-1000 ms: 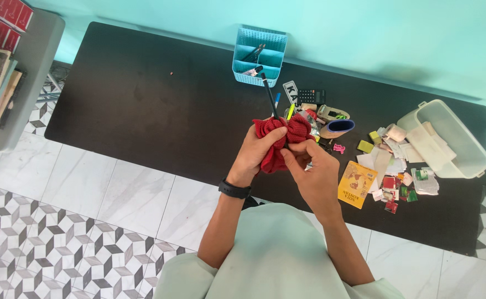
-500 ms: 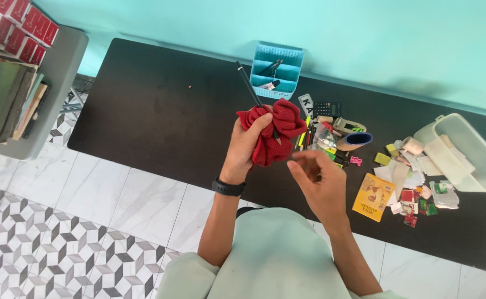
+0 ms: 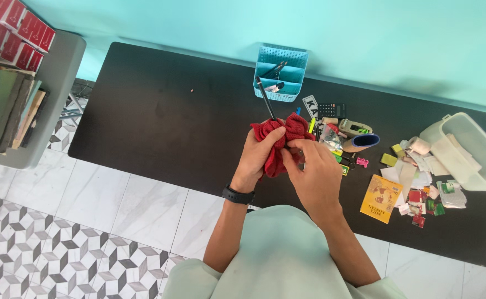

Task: The person cleans pens and pencils using a red cloth, then places them into a blue desk organizer.

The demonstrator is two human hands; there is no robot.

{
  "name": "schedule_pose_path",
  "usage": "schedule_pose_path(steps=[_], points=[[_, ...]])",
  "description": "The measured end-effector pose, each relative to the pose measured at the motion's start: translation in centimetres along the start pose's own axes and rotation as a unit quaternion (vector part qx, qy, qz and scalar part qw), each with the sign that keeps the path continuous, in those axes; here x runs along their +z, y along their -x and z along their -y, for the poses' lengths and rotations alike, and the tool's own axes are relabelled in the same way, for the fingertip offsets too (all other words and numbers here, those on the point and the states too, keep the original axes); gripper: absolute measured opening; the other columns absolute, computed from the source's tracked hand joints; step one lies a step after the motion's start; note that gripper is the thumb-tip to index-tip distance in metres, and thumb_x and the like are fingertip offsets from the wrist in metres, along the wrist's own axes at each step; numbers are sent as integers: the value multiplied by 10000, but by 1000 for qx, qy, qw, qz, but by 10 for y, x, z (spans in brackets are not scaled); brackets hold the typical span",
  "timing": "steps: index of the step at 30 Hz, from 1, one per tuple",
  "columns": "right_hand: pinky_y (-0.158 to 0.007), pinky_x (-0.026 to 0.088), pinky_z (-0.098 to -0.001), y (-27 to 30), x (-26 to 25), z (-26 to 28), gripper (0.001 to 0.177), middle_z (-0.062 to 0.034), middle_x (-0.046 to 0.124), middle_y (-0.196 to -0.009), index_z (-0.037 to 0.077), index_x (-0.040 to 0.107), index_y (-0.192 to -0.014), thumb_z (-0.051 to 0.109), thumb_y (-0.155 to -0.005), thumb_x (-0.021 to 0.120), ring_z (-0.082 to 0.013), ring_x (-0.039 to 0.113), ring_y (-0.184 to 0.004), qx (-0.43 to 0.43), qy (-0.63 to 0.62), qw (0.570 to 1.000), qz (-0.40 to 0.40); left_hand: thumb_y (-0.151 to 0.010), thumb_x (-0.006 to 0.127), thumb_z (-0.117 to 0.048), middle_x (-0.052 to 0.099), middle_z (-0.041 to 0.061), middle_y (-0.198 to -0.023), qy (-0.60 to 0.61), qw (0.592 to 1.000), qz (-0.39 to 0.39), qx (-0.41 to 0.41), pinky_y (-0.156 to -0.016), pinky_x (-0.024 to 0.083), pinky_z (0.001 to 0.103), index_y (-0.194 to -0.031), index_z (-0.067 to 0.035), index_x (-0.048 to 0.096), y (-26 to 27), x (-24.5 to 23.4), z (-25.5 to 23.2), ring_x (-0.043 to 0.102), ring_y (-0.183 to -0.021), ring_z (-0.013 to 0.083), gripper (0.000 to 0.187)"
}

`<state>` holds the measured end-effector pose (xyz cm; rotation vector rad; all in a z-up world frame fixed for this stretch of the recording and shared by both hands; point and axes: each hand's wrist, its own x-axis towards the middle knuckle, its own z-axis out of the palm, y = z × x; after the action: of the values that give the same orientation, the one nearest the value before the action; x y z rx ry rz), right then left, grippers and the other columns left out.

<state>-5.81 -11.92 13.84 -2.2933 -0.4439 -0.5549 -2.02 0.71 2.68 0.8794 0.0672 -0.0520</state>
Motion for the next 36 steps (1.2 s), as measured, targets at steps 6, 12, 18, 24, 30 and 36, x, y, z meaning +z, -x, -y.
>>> schedule_pose_path(steps=[6, 12, 18, 24, 30, 36], points=[[-585, 498, -292, -6, -1, -2, 143, -44, 697, -782, 41, 700, -975, 130, -891, 773, -130, 650, -631, 94, -51, 993, 53, -961, 730, -186, 713, 117, -1050, -33, 999, 7, -11, -823, 589, 308, -1145, 31, 664, -8, -3, 5, 693, -939, 159, 292], [-529, 453, -255, -4, -5, -12, 189, -18, 686, -729, 29, 711, -999, 173, -886, 761, -88, 556, -568, 189, -110, 969, 118, -969, 725, -198, 716, 121, -1066, -25, 999, 24, -17, -835, 592, 310, -1151, 34, 670, -10, -6, 8, 693, -956, 170, 300], [-526, 424, -228, 5, -9, -26, 194, -6, 648, -691, 48, 748, -1029, 188, -894, 756, -57, 527, -579, 247, -144, 938, 196, -971, 695, -196, 714, 121, -1074, -10, 1000, 2, -19, -848, 609, 321, -1171, 13, 657, -14, -16, 1, 710, -964, 181, 292], [-531, 444, -210, 19, -16, -30, 186, 15, 664, -682, 35, 739, -998, 177, -878, 751, -34, 559, -588, 268, -182, 925, 197, -972, 691, -191, 707, 112, -1073, 27, 999, -20, -5, -829, 608, 322, -1181, 8, 653, -17, -20, -10, 704, -951, 181, 292], [-527, 465, -261, 34, -22, -27, 184, -33, 652, -719, 22, 720, -971, 115, -826, 786, -95, 558, -569, 155, -64, 976, 136, -984, 691, -195, 698, 125, -1084, 28, 1000, -13, 6, -825, 613, 335, -1195, 18, 643, -16, -18, -11, 703, -953, 190, 304], [-608, 492, -298, 26, -9, -15, 177, -63, 617, -828, 20, 686, -988, 49, -851, 794, -140, 600, -683, -2, -7, 1000, 12, -984, 695, -198, 691, 130, -1130, 62, 997, -41, -4, -862, 622, 354, -1228, 20, 625, -18, -20, -11, 705, -996, 204, 335]])
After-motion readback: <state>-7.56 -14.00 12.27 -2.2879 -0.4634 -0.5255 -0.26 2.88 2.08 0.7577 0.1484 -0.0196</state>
